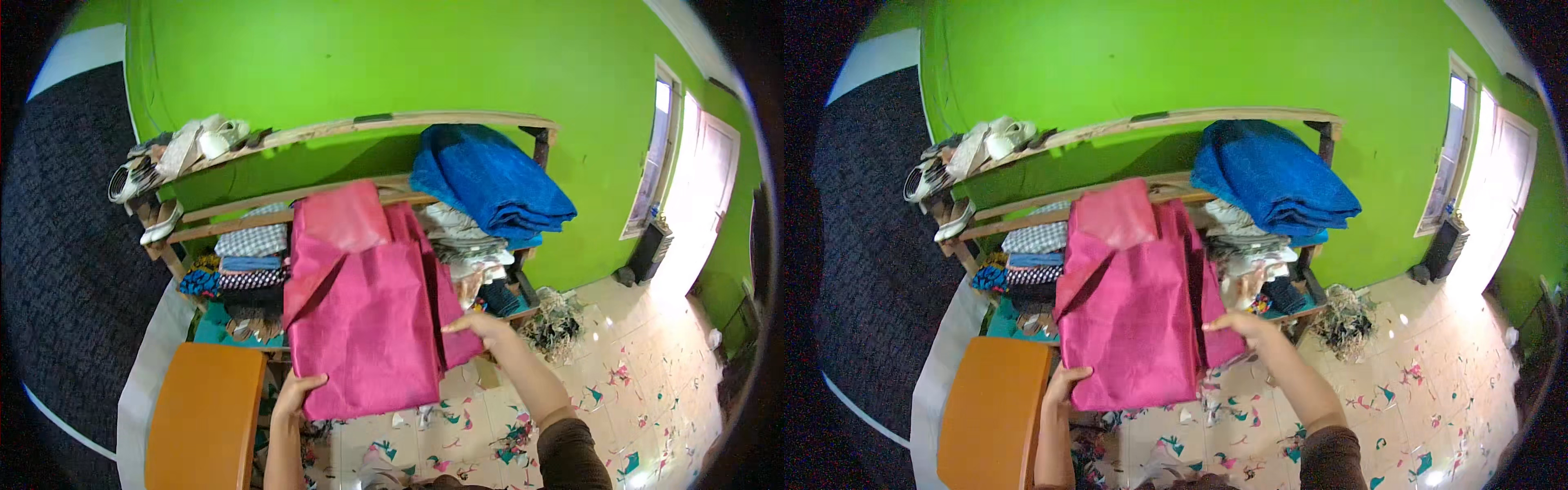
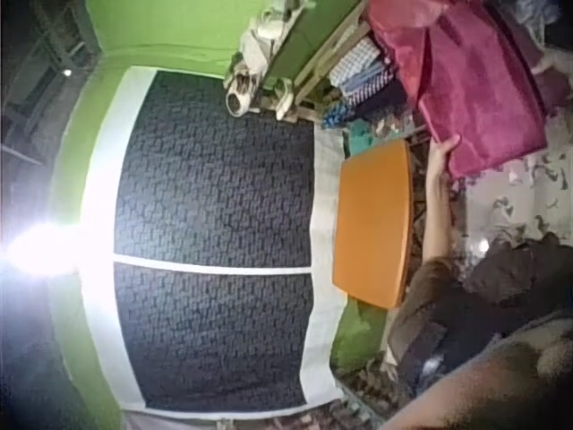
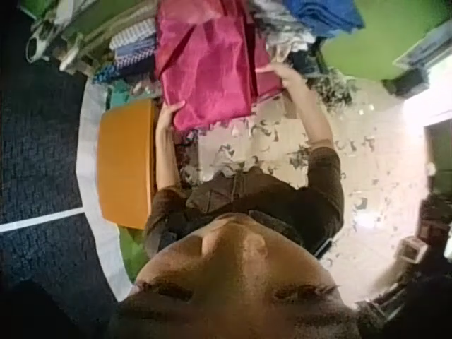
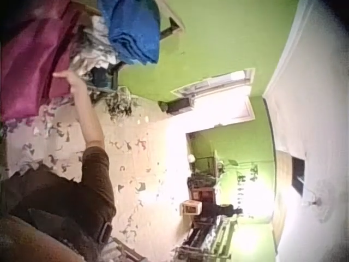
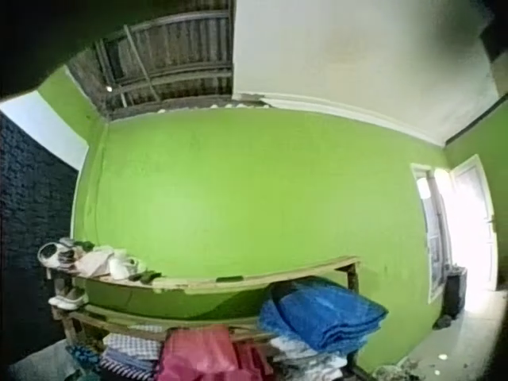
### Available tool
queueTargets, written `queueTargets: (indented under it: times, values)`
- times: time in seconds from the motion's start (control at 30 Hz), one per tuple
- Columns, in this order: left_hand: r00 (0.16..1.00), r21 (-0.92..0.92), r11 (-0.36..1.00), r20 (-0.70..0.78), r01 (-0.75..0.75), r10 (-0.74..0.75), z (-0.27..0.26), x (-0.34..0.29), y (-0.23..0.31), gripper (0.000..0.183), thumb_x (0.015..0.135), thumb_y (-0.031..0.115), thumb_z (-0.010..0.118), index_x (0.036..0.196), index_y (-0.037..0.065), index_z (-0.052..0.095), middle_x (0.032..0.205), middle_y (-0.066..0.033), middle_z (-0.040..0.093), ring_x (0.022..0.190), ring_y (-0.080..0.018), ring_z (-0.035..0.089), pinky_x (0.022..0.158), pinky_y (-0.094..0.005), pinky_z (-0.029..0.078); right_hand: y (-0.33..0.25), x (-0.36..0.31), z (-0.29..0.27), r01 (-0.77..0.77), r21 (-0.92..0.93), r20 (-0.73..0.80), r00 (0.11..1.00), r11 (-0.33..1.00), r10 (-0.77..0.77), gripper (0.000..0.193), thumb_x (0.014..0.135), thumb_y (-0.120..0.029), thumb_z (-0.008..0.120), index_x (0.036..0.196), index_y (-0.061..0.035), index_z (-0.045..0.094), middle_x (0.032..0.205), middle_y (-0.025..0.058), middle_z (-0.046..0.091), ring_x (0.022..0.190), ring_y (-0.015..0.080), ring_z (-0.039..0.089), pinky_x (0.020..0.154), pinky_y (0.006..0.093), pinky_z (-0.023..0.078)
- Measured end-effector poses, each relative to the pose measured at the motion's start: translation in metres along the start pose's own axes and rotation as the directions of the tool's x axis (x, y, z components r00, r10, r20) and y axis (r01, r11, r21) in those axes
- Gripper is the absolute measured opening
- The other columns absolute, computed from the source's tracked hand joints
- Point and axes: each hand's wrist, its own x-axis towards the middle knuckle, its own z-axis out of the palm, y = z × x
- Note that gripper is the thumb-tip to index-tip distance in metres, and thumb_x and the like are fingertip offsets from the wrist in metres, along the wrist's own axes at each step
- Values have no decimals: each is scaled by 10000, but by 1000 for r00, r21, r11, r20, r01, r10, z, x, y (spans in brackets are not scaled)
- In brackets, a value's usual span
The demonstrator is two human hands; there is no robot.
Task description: Folding various pieces of textile fabric and placing them onto a storage shelf.
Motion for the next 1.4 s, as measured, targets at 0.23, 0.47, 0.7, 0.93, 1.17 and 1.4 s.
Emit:
queueTargets:
  times: [0.23, 0.47, 0.7, 0.93, 1.17, 1.4]
  values:
    - [974, 46, 991, 198, -126, 114, 101, 88, 74, 580, 675, 59, 644, 1202, -11, 412, 1118, -119, 521, 979, -219, 538, 855, -322, 418, -122, -27, -72, 368, 6, 48, 929, 930, -368, 396, 705, -61, 625, 1079, 29, 530, 991, 131, 610, 855, 225, 616, 805, 362, 485]
    - [945, -59, 984, 273, -170, 180, 167, 169, 62, 702, 702, 23, 614, 1306, 33, 256, 1165, -144, 476, 999, -241, 521, 839, -337, 443, -192, -29, -145, 311, -216, -43, 944, 926, -327, 393, 710, -56, 622, 1091, -11, 534, 1004, 106, 612, 866, 195, 611, 811, 336, 480]
    - [923, -178, 977, 345, -116, 172, 209, 223, 21, 746, 708, -8, 617, 1328, 73, 210, 1209, -139, 426, 1057, -246, 480, 874, -336, 417, -218, -33, -196, 289, -308, -20, 951, 907, -309, 444, 700, -42, 643, 1124, -12, 516, 1059, 82, 593, 922, 178, 587, 858, 314, 440]
    - [905, -151, 978, 380, -143, 191, 271, 253, 41, 760, 713, -29, 588, 1346, 86, 183, 1216, -123, 419, 1082, -224, 454, 898, -330, 396, -226, -24, -272, 459, -53, -51, 886, 887, -461, 580, 653, 48, 615, 1202, 18, 431, 1137, 138, 540, 1010, 232, 550, 908, 354, 409]
    - [947, -97, 988, 290, -118, 141, 294, 258, 27, 810, 700, -33, 588, 1372, 85, 151, 1288, -118, 367, 1152, -220, 400, 947, -315, 342, -245, 6, -322, 98, -589, -189, 948, 802, -255, 651, 721, -107, 653, 1277, -1, 330, 1248, 145, 449, 1071, 197, 497, 905, 349, 397]
    - [966, -36, 983, 183, -180, 184, 331, 244, 25, 831, 687, -34, 596, 1373, 58, 138, 1279, -126, 383, 1147, -207, 407, 949, -300, 325, -316, 18, -224, 317, -832, 554, 460, -455, -694, 380, 832, -151, 452, 1186, -12, 449, 1179, 186, 475, 1113, 313, 435, 944, 391, 351]
